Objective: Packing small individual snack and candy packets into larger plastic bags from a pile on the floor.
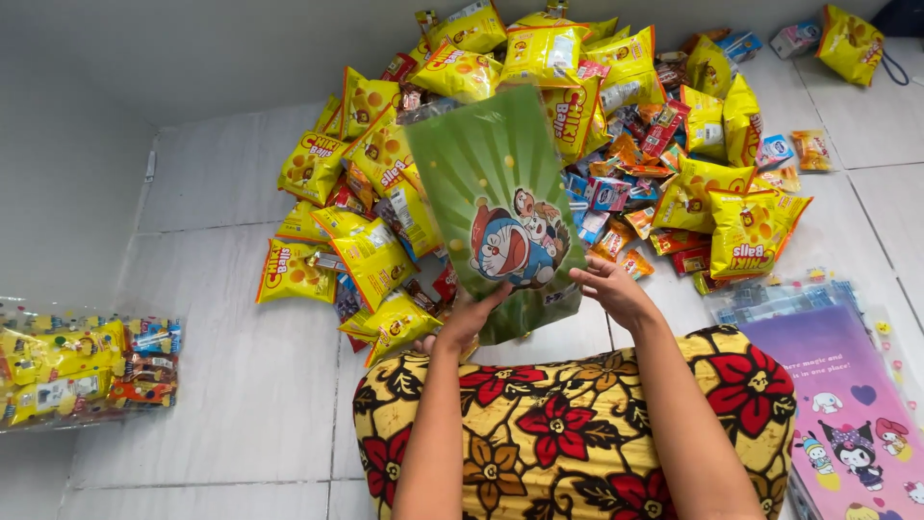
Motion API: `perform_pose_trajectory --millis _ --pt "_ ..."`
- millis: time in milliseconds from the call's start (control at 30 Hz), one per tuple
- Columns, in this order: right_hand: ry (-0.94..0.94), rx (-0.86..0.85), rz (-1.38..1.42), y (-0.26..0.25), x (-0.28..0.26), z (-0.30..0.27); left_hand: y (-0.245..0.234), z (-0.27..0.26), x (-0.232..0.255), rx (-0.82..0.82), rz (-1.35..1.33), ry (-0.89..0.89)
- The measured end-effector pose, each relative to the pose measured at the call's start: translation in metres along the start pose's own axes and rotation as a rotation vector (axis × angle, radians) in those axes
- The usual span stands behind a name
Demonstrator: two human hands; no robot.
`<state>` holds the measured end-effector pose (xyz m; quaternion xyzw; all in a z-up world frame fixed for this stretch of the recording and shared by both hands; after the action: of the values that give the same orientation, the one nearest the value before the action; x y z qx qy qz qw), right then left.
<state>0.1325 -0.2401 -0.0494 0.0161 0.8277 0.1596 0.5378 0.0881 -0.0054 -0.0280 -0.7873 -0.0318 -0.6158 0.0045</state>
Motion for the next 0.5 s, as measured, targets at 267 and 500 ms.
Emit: perform_pose_trajectory --millis 267,500 --pt "-0.152 0.063 0.259 -0.036 0.019 0.031 -0.003 0.002 0.01 -0.003 -0.011 0.025" --pt "-0.14 0.331 0.009 -0.084 0.03 0.03 0.009 0.011 -0.003 -0.044 0.095 0.066"
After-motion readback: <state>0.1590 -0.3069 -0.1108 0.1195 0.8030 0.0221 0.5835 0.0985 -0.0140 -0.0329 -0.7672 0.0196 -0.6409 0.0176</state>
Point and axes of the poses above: each hand's wrist, its own z-axis towards the middle knuckle, its own y-axis out of the palm, x = y × z, the point moved 10 cm from there along z, towards the middle knuckle, and after that the axes turned 9 degrees about z, right-handed, at the moved point
